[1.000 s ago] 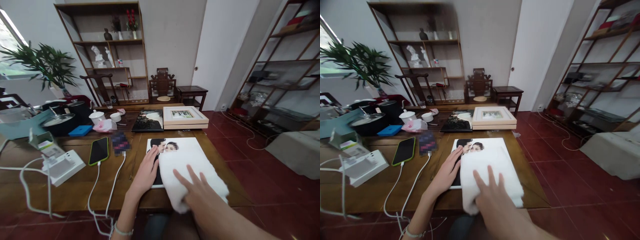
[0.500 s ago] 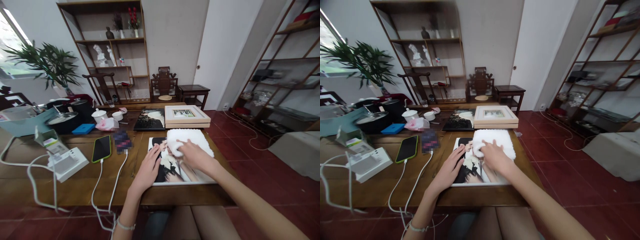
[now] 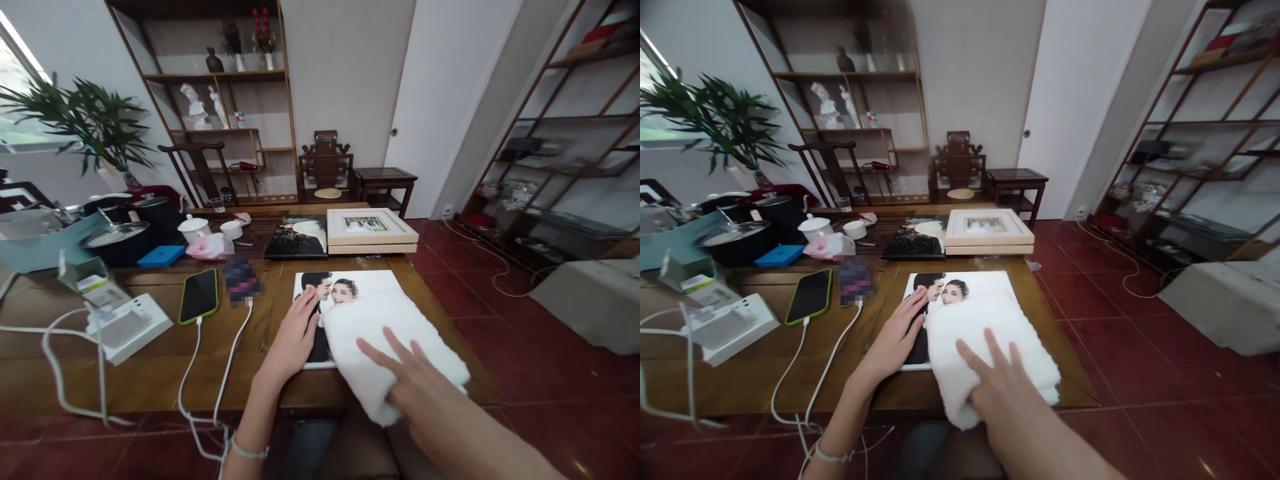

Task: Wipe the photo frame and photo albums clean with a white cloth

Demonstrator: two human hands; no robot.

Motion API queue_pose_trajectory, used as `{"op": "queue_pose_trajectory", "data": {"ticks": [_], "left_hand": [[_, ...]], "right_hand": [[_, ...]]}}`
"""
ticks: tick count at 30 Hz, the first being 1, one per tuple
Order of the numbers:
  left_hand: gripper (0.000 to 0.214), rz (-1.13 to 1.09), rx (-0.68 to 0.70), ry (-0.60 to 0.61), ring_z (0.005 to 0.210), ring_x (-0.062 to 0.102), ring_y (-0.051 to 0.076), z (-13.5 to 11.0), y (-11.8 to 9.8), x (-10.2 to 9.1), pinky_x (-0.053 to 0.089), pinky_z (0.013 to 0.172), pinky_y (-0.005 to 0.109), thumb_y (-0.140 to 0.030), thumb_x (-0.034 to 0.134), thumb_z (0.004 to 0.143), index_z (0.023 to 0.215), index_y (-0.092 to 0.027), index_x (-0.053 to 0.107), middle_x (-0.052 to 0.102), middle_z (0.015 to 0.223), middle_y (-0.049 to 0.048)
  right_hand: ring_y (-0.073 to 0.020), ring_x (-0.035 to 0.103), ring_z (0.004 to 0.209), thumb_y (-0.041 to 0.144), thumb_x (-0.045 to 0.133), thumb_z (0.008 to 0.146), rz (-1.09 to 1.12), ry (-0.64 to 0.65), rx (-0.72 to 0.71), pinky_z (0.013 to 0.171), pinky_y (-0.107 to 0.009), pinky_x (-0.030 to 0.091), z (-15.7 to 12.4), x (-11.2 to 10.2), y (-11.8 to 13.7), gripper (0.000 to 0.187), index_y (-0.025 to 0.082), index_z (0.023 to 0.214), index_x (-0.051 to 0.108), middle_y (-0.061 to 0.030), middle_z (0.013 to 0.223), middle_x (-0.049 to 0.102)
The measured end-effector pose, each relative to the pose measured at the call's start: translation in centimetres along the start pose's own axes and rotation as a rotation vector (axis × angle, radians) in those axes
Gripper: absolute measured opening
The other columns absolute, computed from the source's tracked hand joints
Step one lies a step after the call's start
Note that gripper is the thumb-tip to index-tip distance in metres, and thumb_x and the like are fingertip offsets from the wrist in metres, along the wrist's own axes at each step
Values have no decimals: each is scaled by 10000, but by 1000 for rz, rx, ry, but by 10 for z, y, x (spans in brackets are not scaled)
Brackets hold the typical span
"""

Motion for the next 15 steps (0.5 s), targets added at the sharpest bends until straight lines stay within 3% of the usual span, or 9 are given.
{"op": "queue_pose_trajectory", "data": {"ticks": [4, 8, 11, 15], "left_hand": [[445, 13, -4, 10, 1374, 247, 179, 0, 0, 0, 199, 1137, 399, -262, 324, 926, 1353, -158, 395, 326, 1474, 90], [446, 12, 0, 11, 1372, 253, 186, 0, -1, 0, 202, 1135, 401, -262, 330, 926, 1354, -158, 394, 333, 1470, 92], [436, -3, 16, 2, 1370, 259, 189, 0, -2, -1, 209, 1131, 424, -265, 335, 928, 1355, -193, 392, 338, 1469, 78], [429, -13, 17, -10, 1366, 270, 191, 0, -2, -2, 215, 1128, 435, -275, 339, 932, 1354, -221, 393, 339, 1469, 70]], "right_hand": [[-294, 110, 1370, -62, 352, 619, 104, -95, 48, 1080, -515, 219, -6, -15, -40, 572, 196, 1028, 658, 21, 1496, 229], [-316, 270, 1327, -56, 349, 646, 58, -203, 106, 1004, -465, 337, 24, -41, -77, 489, 139, 975, 654, -103, 1395, 427], [-332, 336, 1286, -71, 348, 655, 3, -273, 108, 966, -466, 357, 58, -58, -88, 497, 117, 1010, 641, -144, 1305, 515], [-354, 342, 1267, -90, 324, 669, -8, -322, 136, 939, -564, 342, 84, -66, -89, 545, 139, 1067, 617, -117, 1404, 410]]}}
Point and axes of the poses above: each hand's wrist, its own z-axis towards the middle knuckle, its own x-axis out of the palm, y = z × x, the point moved 6 cm from there along z, towards the middle knuckle
